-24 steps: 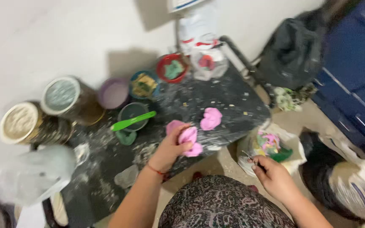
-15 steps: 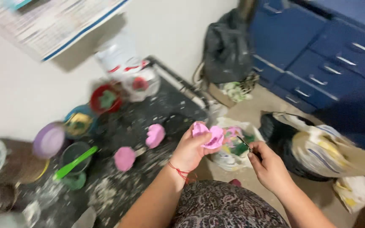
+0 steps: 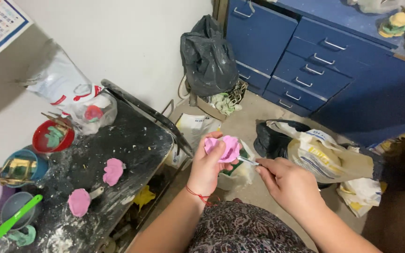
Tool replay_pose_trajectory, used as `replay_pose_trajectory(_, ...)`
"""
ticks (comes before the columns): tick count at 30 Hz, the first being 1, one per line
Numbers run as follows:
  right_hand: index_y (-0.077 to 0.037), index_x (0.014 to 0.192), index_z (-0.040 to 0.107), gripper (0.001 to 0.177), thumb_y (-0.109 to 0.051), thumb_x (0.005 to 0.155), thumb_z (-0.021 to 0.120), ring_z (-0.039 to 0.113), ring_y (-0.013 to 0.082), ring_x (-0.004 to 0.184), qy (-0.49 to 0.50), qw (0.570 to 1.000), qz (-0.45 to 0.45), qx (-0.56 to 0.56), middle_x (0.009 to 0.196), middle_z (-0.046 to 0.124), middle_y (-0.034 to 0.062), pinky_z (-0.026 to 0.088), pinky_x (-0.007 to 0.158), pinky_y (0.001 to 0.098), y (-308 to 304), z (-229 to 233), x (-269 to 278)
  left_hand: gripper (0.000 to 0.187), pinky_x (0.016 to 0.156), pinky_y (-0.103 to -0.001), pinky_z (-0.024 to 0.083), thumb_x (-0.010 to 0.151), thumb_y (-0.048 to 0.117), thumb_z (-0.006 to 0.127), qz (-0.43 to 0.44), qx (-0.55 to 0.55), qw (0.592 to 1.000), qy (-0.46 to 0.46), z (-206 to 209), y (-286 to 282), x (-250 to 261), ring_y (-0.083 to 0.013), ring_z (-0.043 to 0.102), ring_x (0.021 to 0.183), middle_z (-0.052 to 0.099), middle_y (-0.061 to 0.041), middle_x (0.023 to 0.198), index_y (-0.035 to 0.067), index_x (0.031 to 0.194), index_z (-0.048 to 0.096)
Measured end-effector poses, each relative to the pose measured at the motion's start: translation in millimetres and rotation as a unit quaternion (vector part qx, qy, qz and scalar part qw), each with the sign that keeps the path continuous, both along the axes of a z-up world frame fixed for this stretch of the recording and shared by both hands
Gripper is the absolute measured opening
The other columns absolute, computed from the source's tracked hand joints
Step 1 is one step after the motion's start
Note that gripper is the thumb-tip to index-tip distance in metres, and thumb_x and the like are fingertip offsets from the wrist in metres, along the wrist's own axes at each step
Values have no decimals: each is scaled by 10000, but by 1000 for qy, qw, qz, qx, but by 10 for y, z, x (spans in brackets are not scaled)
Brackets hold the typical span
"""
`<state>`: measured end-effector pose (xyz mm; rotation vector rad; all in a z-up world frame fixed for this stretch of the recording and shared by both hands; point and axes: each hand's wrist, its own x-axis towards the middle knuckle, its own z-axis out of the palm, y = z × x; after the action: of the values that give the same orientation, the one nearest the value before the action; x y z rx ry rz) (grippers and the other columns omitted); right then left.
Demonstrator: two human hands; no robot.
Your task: Shaping and carving pink dental wax material on a model using a hand tool
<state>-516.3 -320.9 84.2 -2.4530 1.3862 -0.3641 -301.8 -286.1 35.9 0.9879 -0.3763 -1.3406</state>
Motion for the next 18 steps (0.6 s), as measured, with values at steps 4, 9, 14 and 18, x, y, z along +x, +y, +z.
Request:
replay_pose_trajectory(4,-299,1119,779,261,-424,959,616,758,208,891,19,1000,2,-24,974,786,-80,576,557,434,-94,-33,-51,364,491,-291,532,960,184,669,22,22,999,-9,40,-53,-89,-332,742,672,733,-258,1112,110,1280,513)
replay_pose_trajectory(9,-303,1107,755,236,-417,985,588,732,246,755,52,994,-2,-98,861,718,-83,545,482,447,-133,-128,52,337,556,-242,601,971,87,639,4,13,995,-98,39,-84,-64,-317,802,768,705,-251,1159,105,1264,473)
replay_pose_trajectory(14,-227,941,747,177,-387,969,678,653,265,586,70,979,14,-191,685,621,-30,470,395,427,-151,-176,324,315,636,-265,620,953,51,632,-33,52,983,-174,104,-165,53,-247,809,825,745,-210,1177,100,1242,516)
replay_pose_trajectory(18,-199,789,634,212,-289,965,710,572,217,497,105,947,31,-302,653,554,1,385,384,353,-141,-90,622,295,585,-268,615,931,84,694,-2,31,967,-252,-29,-200,132,-164,716,761,729,-135,1069,76,1205,585)
